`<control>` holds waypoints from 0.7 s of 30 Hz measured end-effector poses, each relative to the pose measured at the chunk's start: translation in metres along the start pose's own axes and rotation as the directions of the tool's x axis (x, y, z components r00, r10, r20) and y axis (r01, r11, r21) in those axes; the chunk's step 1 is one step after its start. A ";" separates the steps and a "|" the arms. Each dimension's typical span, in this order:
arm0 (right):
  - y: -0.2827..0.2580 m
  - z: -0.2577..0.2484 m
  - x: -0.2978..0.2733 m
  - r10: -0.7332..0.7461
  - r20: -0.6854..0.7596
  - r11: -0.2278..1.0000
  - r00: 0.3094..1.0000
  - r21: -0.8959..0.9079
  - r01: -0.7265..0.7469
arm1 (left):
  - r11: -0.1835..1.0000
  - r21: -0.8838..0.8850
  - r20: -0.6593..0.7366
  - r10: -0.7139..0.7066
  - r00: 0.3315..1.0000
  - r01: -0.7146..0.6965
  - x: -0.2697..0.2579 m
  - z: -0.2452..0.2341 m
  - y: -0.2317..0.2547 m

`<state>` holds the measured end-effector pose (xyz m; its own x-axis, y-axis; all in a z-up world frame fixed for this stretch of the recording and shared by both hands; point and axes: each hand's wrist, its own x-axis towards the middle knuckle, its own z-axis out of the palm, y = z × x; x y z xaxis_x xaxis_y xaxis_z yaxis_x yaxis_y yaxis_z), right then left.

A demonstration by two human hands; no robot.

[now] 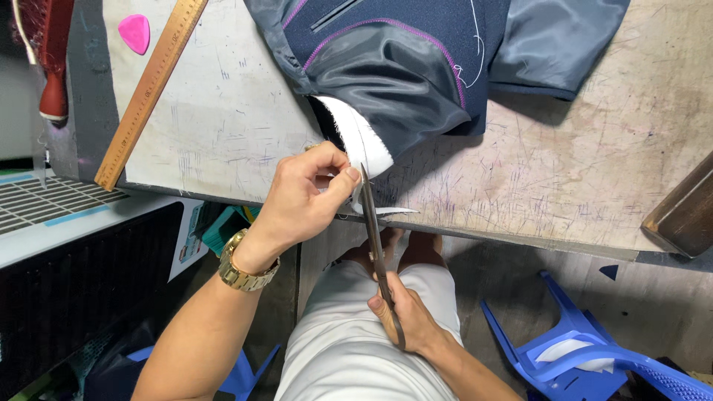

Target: The person trims the excess lining from a dark garment using large shears while holding the material by hand on a workshop table.

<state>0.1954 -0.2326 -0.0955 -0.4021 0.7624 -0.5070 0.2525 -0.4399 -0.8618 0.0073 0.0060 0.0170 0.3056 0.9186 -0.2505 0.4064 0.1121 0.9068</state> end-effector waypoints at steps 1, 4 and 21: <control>0.002 0.001 0.000 0.000 -0.002 1.000 1.000 -0.001 0.000 | 1.000 -0.001 0.000 0.002 1.000 -0.002 0.000 0.001 0.000; 0.004 0.004 0.001 -0.024 -0.006 0.999 1.000 0.023 0.024 | 0.998 -0.068 -0.016 -0.018 1.000 0.017 0.000 0.004 0.000; -0.033 -0.019 0.004 0.213 0.128 0.977 0.969 -0.031 -0.211 | 0.998 -0.062 -0.015 -0.013 1.000 0.012 0.001 0.009 -0.010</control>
